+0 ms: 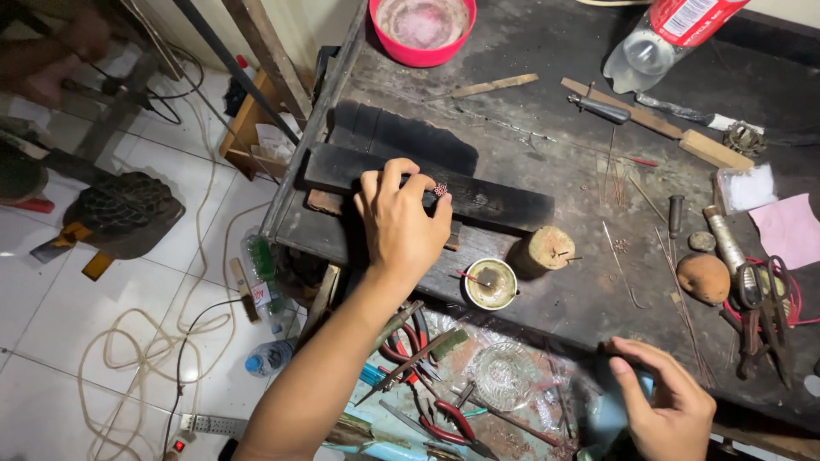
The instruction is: Assembling and soldering small jewelry components using a hand torch and pliers on a workshop bench.
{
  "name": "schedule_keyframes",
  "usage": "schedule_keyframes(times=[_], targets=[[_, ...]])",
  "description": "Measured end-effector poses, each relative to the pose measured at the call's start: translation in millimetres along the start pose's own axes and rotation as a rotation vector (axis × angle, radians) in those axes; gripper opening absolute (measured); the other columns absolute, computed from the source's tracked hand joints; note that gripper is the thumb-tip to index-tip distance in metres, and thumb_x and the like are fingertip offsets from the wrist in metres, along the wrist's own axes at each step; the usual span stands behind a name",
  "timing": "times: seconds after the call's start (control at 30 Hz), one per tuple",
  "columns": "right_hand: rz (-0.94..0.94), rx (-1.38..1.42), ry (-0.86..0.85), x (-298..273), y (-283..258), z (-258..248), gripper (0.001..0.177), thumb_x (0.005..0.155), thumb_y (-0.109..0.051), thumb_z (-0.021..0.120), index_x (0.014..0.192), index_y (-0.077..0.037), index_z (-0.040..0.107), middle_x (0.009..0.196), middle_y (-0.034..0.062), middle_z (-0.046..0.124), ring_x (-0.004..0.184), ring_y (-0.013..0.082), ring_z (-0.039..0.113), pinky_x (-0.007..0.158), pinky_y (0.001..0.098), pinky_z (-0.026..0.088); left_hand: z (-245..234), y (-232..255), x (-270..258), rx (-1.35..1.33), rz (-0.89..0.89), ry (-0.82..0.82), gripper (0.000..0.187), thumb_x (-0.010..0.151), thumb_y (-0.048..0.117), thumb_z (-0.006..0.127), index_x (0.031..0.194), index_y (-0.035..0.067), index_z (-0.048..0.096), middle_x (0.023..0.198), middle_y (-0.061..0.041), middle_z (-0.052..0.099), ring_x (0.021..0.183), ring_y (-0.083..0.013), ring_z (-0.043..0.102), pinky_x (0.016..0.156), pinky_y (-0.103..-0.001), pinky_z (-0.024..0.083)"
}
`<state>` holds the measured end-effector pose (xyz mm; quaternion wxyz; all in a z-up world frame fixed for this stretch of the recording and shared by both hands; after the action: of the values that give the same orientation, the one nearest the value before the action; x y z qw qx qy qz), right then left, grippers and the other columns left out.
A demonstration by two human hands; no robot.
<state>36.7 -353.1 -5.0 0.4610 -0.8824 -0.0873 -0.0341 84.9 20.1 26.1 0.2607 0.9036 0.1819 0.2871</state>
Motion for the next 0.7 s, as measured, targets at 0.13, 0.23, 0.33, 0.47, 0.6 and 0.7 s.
schedule_keyframes(times=[0.13, 0.23, 0.33, 0.47, 0.6, 0.7], targets=[[0.001, -0.043, -0.01, -3, -1, 1, 0.024, 0.084, 0.006, 0.074, 0.108, 0.01, 0.071, 0.113, 0.0163, 0.076, 0.1, 0.0223, 0.072, 0.094, 0.031, 0.054, 0, 1, -1, -0.007, 0.011, 0.015, 0.015, 0.076, 0.021, 0.08, 0.084, 0.009, 0.076, 0.114, -0.006, 0.061, 0.1, -0.0325, 0.049, 0.095, -0.047, 0.039], [0.006, -0.022, -0.012, -5, -3, 2, 0.023, 0.084, 0.008, 0.073, 0.107, 0.011, 0.071, 0.114, 0.0173, 0.076, 0.101, 0.0229, 0.072, 0.096, 0.0316, 0.054, -1, 1, -1, -0.012, 0.017, 0.032, 0.012, 0.078, 0.02, 0.077, 0.082, 0.009, 0.075, 0.114, -0.005, 0.061, 0.099, -0.0316, 0.049, 0.095, -0.046, 0.04], [0.017, -0.009, -0.014, -8, 0, 4, 0.024, 0.084, 0.008, 0.073, 0.107, 0.011, 0.072, 0.113, 0.0171, 0.076, 0.1, 0.0225, 0.072, 0.095, 0.0305, 0.054, 0, 2, -1, -0.019, 0.031, 0.035, 0.012, 0.078, 0.018, 0.078, 0.085, 0.009, 0.076, 0.114, -0.005, 0.062, 0.098, -0.0304, 0.049, 0.094, -0.046, 0.039], [0.012, -0.011, -0.054, -13, -1, 13, 0.024, 0.08, 0.007, 0.074, 0.103, 0.007, 0.074, 0.111, 0.0145, 0.078, 0.097, 0.021, 0.075, 0.093, 0.0301, 0.057, 0, 1, -2, -0.013, 0.036, 0.042, 0.013, 0.079, 0.02, 0.078, 0.085, 0.009, 0.076, 0.111, -0.004, 0.062, 0.096, -0.0299, 0.049, 0.093, -0.045, 0.04], [-0.018, -0.056, -0.159, -21, 0, 31, 0.026, 0.076, -0.002, 0.078, 0.101, -0.002, 0.079, 0.109, 0.008, 0.082, 0.096, 0.0167, 0.078, 0.09, 0.0286, 0.059, -3, 3, -3, -0.013, 0.049, 0.051, 0.013, 0.079, 0.02, 0.078, 0.085, 0.008, 0.076, 0.109, -0.004, 0.063, 0.096, -0.0298, 0.049, 0.092, -0.045, 0.04], [-0.048, -0.021, -0.198, -27, -9, 48, 0.023, 0.074, -0.006, 0.08, 0.096, -0.003, 0.08, 0.107, 0.0072, 0.083, 0.094, 0.0163, 0.08, 0.088, 0.0279, 0.061, -4, 3, -3, -0.01, 0.061, 0.062, 0.013, 0.08, 0.019, 0.078, 0.086, 0.008, 0.075, 0.109, -0.004, 0.064, 0.095, -0.0295, 0.05, 0.09, -0.045, 0.041]])
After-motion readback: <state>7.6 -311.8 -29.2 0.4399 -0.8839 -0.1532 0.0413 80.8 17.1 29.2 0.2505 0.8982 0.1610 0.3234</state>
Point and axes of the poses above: each hand's wrist, its own x-axis towards the middle knuckle, its own z-axis out of the palm, y = z × x, the point moved 8 cm from there along x, towards the middle knuckle
